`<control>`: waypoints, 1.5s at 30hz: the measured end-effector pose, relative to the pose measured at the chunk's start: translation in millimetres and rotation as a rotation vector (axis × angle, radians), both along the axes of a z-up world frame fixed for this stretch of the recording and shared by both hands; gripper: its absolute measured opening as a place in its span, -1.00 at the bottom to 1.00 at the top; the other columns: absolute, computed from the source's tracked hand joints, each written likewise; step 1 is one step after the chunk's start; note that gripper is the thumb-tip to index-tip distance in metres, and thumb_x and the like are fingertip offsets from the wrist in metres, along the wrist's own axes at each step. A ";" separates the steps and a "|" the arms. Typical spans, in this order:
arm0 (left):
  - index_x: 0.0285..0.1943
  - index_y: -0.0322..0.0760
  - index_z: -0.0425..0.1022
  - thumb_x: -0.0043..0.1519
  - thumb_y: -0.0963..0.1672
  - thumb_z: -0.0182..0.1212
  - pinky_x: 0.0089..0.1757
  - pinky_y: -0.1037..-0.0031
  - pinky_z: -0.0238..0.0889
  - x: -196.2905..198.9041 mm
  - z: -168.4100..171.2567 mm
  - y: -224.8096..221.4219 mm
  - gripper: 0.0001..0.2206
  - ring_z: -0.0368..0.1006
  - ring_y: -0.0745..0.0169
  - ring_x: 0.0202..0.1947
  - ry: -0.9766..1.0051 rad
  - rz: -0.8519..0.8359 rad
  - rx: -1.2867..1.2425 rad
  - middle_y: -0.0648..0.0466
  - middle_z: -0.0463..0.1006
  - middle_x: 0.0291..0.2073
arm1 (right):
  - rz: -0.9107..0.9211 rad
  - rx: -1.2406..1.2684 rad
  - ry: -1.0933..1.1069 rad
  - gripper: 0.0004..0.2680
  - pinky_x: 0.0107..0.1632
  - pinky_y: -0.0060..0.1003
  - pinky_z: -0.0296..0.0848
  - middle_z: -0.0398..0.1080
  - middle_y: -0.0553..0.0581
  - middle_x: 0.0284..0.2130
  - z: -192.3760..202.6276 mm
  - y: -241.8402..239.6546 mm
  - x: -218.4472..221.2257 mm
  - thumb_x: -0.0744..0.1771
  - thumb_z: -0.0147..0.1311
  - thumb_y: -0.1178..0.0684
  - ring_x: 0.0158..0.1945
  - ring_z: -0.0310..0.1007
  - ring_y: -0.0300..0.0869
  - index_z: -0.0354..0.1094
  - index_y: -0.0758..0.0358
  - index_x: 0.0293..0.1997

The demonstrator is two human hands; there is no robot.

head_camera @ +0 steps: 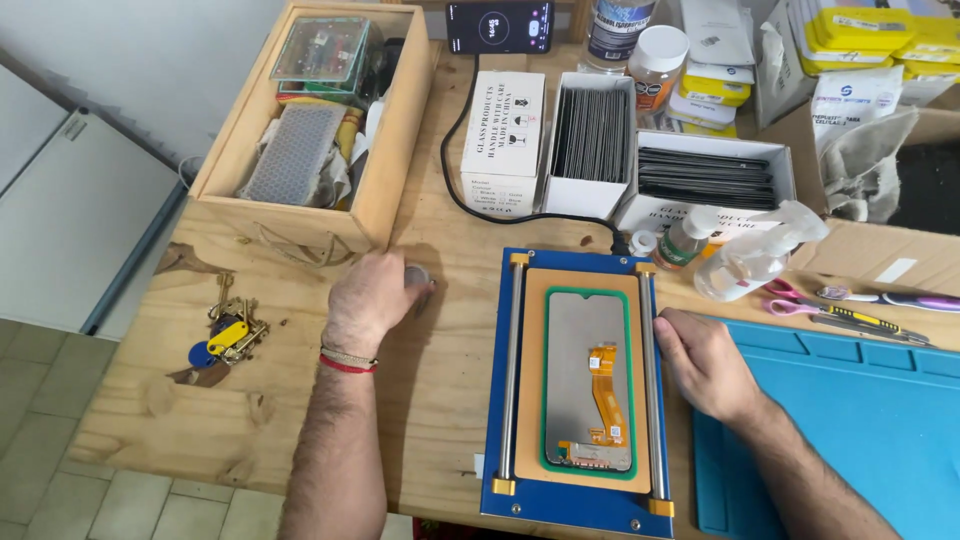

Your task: Separating the glass from a smartphone display using a wire separator machine

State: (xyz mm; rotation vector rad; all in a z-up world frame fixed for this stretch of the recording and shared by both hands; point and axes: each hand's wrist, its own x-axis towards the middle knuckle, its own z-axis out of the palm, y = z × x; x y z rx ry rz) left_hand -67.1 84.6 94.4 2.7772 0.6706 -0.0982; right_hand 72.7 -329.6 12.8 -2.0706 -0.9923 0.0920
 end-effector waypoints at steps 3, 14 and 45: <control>0.23 -0.44 0.51 0.27 0.06 0.47 0.11 -0.17 0.52 4.7 -20.1 6.5 -0.46 0.60 -0.42 0.20 0.145 0.060 -0.086 -0.35 0.65 0.11 | -0.001 -0.006 0.001 -0.63 -0.43 -0.09 0.44 0.29 0.25 -0.67 -0.3 0.5 1.1 0.51 -0.15 0.01 -0.57 0.36 0.21 0.26 0.17 -0.55; 0.16 -0.32 0.40 0.08 -0.10 0.66 0.22 -0.06 0.46 17.6 -31.2 10.2 -0.44 0.53 -0.42 0.29 -0.010 0.022 -0.299 -0.35 0.63 0.11 | -0.005 -0.020 0.003 -0.64 -0.41 -0.08 0.43 0.28 0.25 -0.66 3.5 0.8 -0.3 0.51 -0.15 0.01 -0.56 0.35 0.18 0.26 0.17 -0.53; 0.10 -0.35 0.72 0.24 -0.25 0.51 -0.13 0.33 0.65 -3.4 5.4 -83.7 -0.75 0.76 0.04 -0.16 -1.267 -0.262 -0.528 -0.05 0.81 -0.21 | -0.177 0.294 -0.216 -0.83 -0.20 -0.20 0.53 0.52 0.11 -0.52 25.3 -14.1 -6.7 0.46 0.13 0.12 -0.45 0.51 -0.02 0.48 0.18 -0.33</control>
